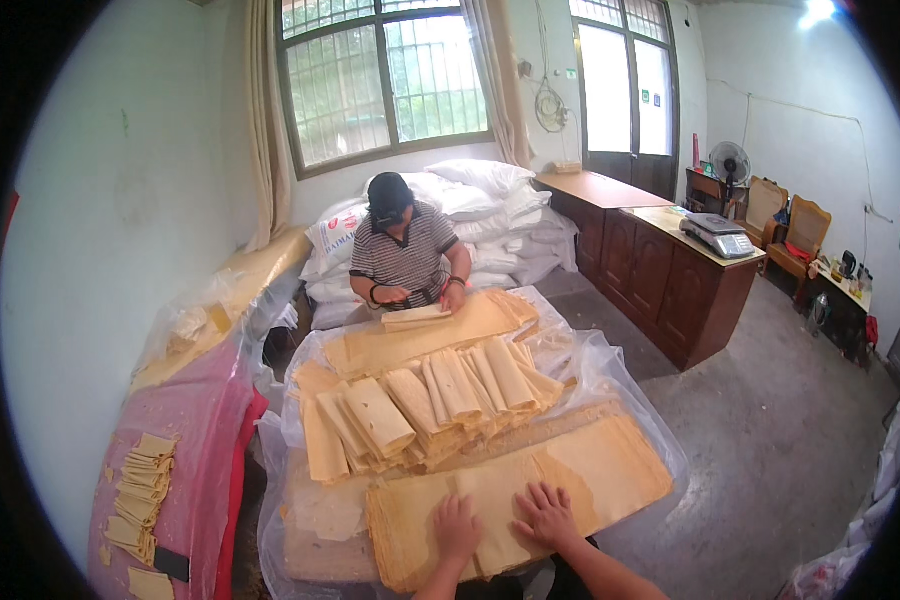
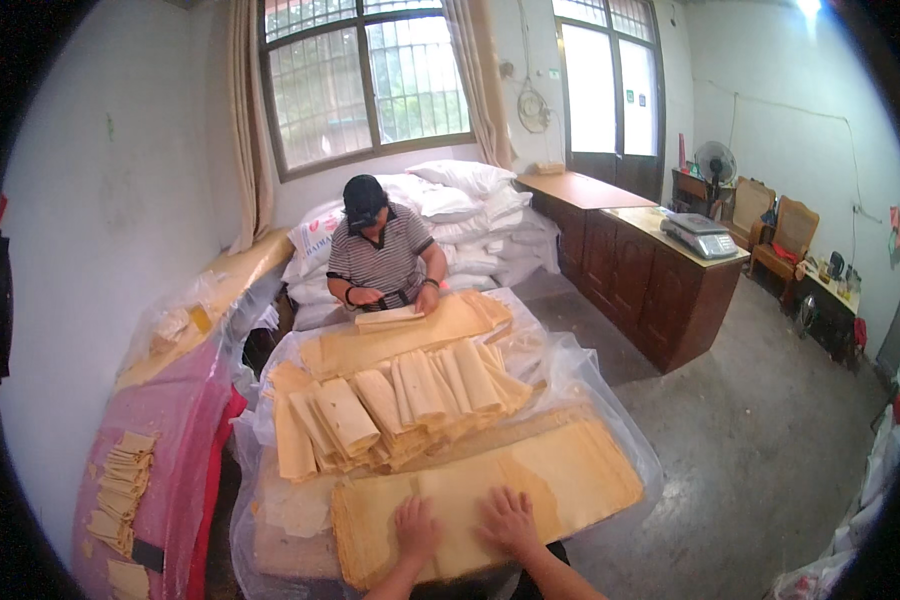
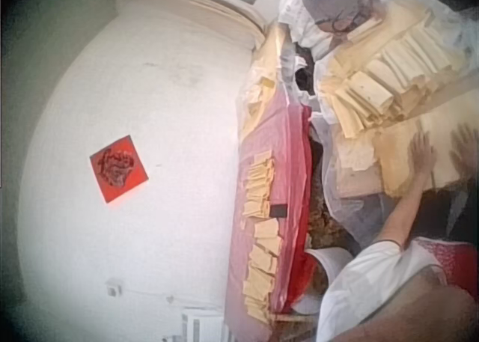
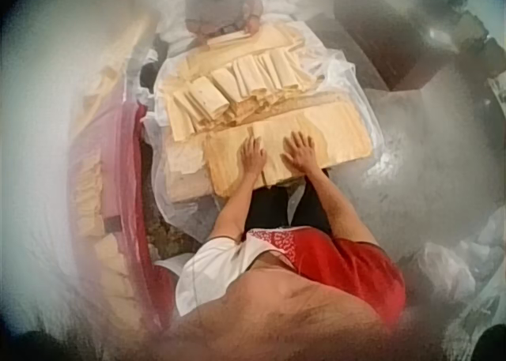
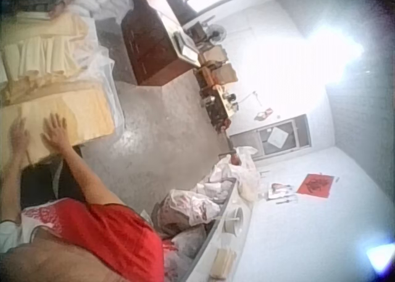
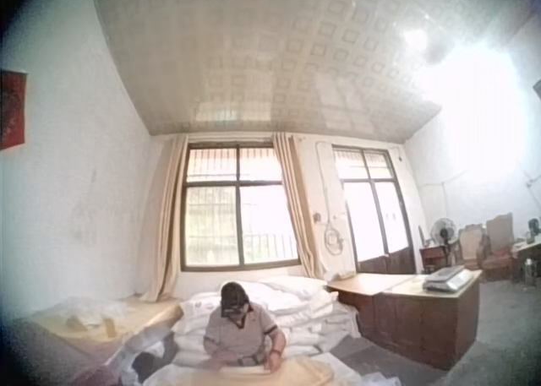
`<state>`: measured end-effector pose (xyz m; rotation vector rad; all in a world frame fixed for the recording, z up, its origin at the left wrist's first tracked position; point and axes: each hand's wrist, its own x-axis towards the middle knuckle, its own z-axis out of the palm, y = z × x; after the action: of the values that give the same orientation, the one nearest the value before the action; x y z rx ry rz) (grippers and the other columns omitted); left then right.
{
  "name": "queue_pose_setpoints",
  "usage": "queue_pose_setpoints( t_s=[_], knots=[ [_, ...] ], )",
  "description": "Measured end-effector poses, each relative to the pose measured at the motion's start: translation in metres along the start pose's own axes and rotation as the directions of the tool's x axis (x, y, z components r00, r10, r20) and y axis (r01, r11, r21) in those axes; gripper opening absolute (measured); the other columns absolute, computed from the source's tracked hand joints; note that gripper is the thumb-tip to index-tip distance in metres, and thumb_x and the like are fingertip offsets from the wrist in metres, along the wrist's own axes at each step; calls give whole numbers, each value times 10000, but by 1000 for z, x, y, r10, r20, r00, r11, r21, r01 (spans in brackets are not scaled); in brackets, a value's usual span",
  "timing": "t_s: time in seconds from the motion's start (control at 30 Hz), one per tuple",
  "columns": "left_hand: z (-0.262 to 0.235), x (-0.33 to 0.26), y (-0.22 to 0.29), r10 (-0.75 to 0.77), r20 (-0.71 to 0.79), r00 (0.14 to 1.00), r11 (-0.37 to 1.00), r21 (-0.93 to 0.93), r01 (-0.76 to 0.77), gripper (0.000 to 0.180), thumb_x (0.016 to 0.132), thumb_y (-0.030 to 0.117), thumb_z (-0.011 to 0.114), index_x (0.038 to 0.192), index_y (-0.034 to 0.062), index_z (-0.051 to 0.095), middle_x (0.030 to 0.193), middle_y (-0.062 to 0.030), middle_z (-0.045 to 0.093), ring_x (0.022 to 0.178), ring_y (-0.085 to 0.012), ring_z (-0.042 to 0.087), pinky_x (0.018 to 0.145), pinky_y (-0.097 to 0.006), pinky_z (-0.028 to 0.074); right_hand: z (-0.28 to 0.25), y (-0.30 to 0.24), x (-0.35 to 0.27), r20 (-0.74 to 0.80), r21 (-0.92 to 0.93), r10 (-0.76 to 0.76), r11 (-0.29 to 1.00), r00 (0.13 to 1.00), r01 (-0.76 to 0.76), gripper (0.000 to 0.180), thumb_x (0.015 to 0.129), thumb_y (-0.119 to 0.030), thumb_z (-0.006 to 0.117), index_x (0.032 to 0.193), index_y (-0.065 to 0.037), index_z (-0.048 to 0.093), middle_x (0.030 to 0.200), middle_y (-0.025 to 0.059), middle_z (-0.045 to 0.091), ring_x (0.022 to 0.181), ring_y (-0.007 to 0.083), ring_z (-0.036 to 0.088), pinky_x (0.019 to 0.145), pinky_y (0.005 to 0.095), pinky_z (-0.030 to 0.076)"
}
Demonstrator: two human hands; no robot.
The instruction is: The person folds thin food sheets by hand on a table, wraps bundles of sheets into plastic bags on a counter, and stacks folded sheets on the table by hand.
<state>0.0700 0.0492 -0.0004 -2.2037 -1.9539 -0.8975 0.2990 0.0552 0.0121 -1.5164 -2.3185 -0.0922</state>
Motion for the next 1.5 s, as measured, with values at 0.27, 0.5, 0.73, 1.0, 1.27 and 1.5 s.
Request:
queue_pose_setpoints(
  t_s=[0.27, 0.5, 0.73, 1.0, 1.27, 1.5],
  knots=[
    [3, 2, -1, 3, -11, 1000, 1000, 15, -3, 514, 786, 254, 665, 1268, 112, 558, 1294, -158, 518, 1284, -346, 424, 1094, -511, 303, -4, -1, 1, 26, -9, 19, 1000, 999, -19, 622, 882, -589, 519, 1381, -219, 525, 1481, 112, 416, 1399, 321, 322, 1131, 557, 173],
    [3, 1, 0, -9, 1, 1000, 1000, 12, 9, 526, 782, 251, 664, 1278, 111, 557, 1294, -150, 519, 1287, -342, 423, 1098, -510, 298, -5, -1, 2, 12, 21, 10, 1000, 1000, -10, 619, 885, -585, 516, 1383, -218, 525, 1486, 107, 410, 1402, 322, 319, 1133, 552, 174],
    [4, 1, 0, -21, 24, 999, 999, 24, 21, 521, 796, 268, 641, 1286, 117, 549, 1307, -146, 512, 1303, -337, 406, 1103, -517, 286, -2, 0, 1, 14, 29, 15, 999, 1000, -16, 623, 889, -590, 506, 1394, -224, 516, 1490, 106, 407, 1408, 323, 315, 1132, 556, 175],
    [3, 1, 0, -15, -5, 1000, 1000, 0, 15, 501, 798, 263, 631, 1272, 119, 557, 1301, -146, 519, 1300, -334, 414, 1100, -518, 288, -4, -2, 2, 10, 23, 16, 1000, 1000, -16, 624, 886, -595, 509, 1393, -232, 517, 1484, 110, 414, 1405, 321, 321, 1132, 557, 163],
    [5, 2, 0, -25, 13, 1000, 1000, -5, 25, 490, 801, 260, 620, 1264, 112, 560, 1314, -163, 517, 1297, -346, 420, 1111, -533, 277, -2, 0, 1, 15, -30, 18, 999, 1000, -18, 621, 879, -589, 528, 1389, -235, 516, 1481, 110, 415, 1399, 319, 330, 1127, 553, 183],
    [9, 3, -1, -46, 11, 999, 998, -51, 47, 469, 783, 239, 625, 1228, 101, 575, 1306, -161, 517, 1298, -356, 409, 1108, -539, 280, 1, 1, 1, 1, 4, 17, 1000, 1000, -17, 617, 871, -585, 541, 1390, -251, 512, 1488, 102, 409, 1404, 319, 324, 1131, 556, 182]
  ],
)
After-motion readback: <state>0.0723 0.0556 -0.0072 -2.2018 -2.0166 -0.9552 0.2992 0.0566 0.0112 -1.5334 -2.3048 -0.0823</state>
